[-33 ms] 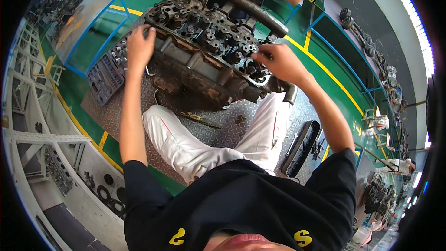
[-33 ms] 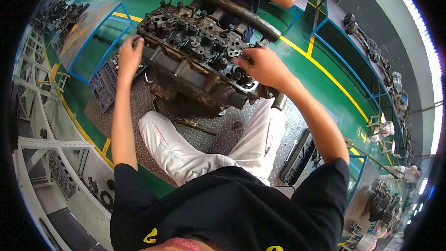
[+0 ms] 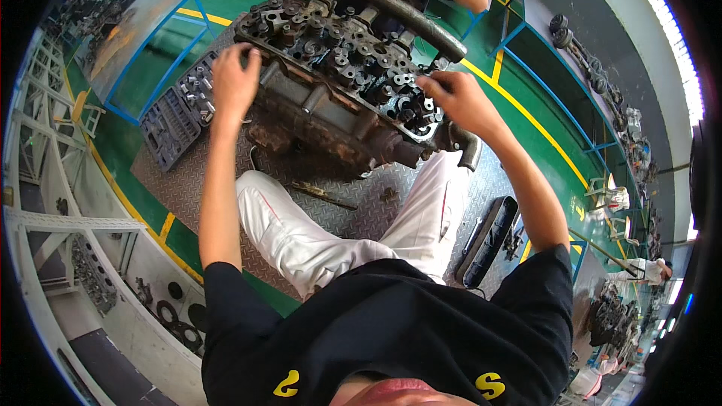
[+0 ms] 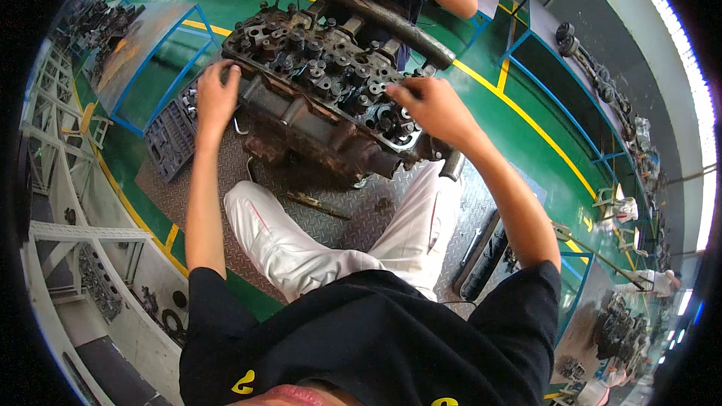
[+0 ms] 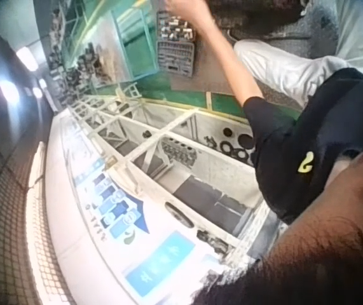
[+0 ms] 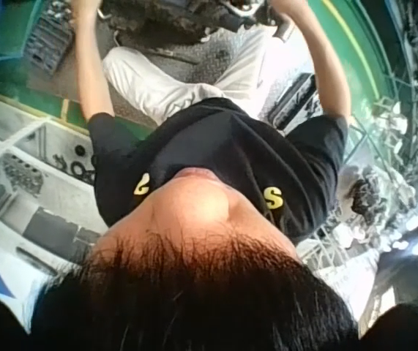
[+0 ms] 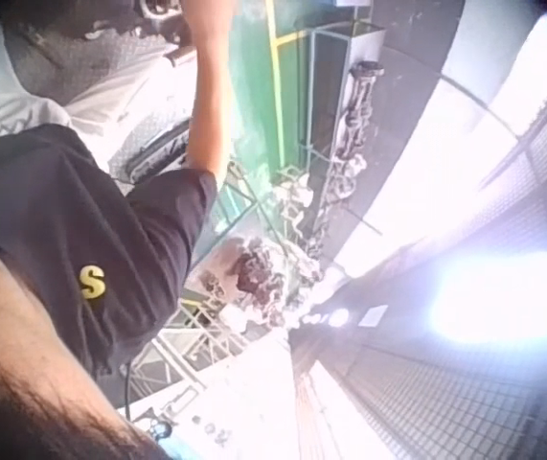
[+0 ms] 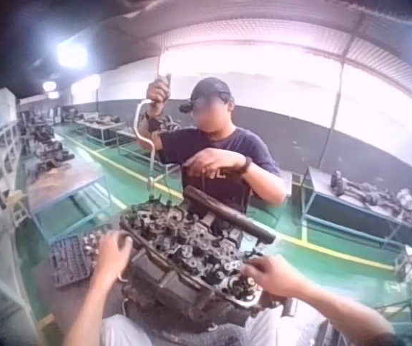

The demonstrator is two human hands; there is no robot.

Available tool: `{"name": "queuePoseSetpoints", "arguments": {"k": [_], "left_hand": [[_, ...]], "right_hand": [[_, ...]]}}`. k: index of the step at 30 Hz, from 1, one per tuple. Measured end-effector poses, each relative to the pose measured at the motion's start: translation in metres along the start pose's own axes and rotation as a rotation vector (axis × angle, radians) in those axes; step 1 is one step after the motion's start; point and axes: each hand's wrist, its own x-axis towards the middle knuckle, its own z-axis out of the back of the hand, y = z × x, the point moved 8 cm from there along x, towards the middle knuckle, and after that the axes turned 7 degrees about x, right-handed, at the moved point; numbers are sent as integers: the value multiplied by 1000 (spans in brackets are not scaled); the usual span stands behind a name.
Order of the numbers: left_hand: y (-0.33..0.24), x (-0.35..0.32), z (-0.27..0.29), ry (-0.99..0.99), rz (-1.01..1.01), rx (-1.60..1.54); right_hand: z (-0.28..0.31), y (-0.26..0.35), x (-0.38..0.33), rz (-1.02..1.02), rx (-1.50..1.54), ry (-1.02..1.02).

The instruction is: The person removes engine components and uses a speed handle wrench to loosen bolts on the cylinder head assembly while standing at a workbench.

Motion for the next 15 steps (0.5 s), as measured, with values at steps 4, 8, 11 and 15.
{"name": "queuePoseSetpoints", "arguments": {"k": [4,8,11,15], "left_hand": [[-52,-34,-15,-70,-193,36],[-71,-49,-41,-125,-143,161],[-51,-48,-48,-73,-117,144],[-55,-49,-49,-44,-70,128]], "right_hand": [[-14,-27,-16,-466,529,159],[-23,-23,-18,-301,848,275],[-26,-6,-15,-179,545,235],[-16,14,-22,101,31,-148]]}}
